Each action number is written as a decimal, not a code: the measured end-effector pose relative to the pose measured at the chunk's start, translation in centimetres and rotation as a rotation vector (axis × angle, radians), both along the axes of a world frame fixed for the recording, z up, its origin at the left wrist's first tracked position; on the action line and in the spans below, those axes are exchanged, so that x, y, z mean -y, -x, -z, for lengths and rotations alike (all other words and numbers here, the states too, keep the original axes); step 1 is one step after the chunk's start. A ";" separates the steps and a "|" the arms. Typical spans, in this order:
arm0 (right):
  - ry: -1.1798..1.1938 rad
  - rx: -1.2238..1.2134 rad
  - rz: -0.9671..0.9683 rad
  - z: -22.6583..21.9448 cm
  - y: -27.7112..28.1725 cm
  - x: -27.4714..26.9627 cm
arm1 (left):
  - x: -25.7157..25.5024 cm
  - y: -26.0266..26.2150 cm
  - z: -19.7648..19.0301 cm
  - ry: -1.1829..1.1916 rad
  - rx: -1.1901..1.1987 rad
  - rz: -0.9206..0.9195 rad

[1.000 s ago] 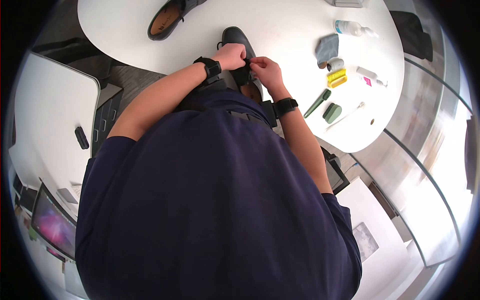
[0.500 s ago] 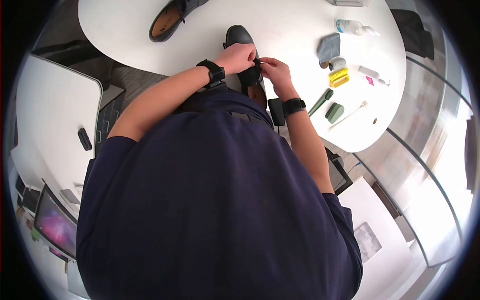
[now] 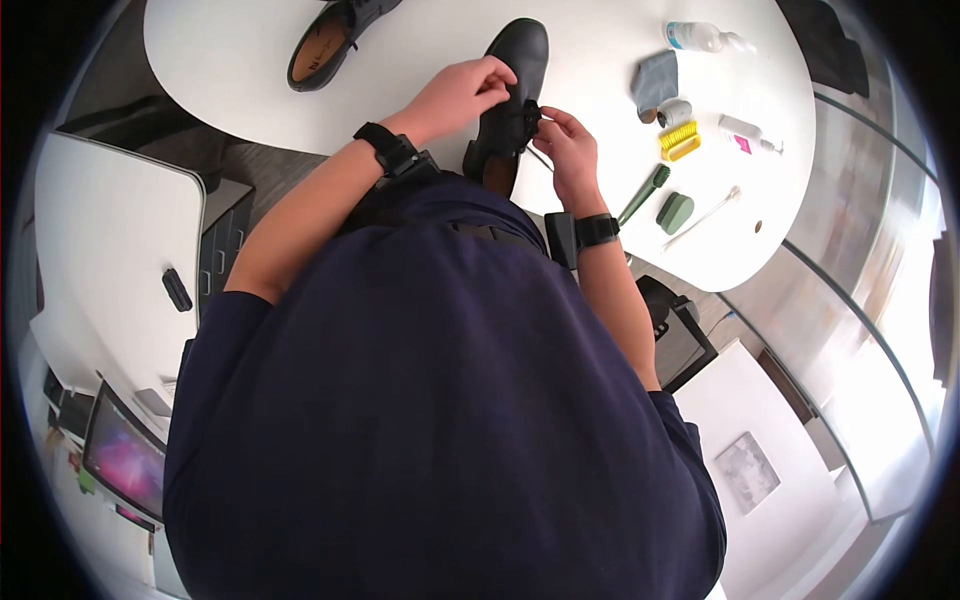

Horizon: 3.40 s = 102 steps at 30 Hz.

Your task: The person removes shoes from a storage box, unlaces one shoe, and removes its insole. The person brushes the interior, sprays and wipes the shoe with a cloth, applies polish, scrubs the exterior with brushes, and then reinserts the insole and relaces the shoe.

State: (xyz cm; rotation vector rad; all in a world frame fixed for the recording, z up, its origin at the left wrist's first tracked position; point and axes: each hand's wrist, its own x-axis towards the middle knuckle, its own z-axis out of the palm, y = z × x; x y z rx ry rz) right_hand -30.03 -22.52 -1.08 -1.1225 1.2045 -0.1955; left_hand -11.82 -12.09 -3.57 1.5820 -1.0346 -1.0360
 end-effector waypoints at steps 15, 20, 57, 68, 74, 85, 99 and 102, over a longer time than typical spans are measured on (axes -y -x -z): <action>-0.054 0.022 0.096 1.3 -1.8 -0.6 | -0.3 -0.6 0.4 -0.109 -0.290 0.035; 0.063 -0.017 0.007 2.1 -2.5 0.2 | 0.1 -0.1 2.3 -0.044 0.001 0.029; 0.967 -0.278 -1.336 2.5 -4.2 7.4 | 4.2 0.9 3.5 0.035 0.069 0.033; 0.625 -0.366 -0.580 3.5 -1.8 3.2 | 4.9 2.2 4.3 0.133 0.361 0.040; 0.358 -0.286 -0.202 5.2 -0.9 2.6 | 5.7 2.9 3.9 0.079 0.339 0.096; -0.040 -0.026 0.010 4.4 1.7 3.1 | 5.7 3.5 4.9 0.120 0.402 0.074; 0.099 -0.071 -0.030 3.7 1.3 1.3 | 3.5 3.4 2.4 0.178 0.331 0.118; 0.122 -0.090 -0.026 3.2 1.0 0.8 | 3.0 3.3 2.1 0.170 0.335 0.107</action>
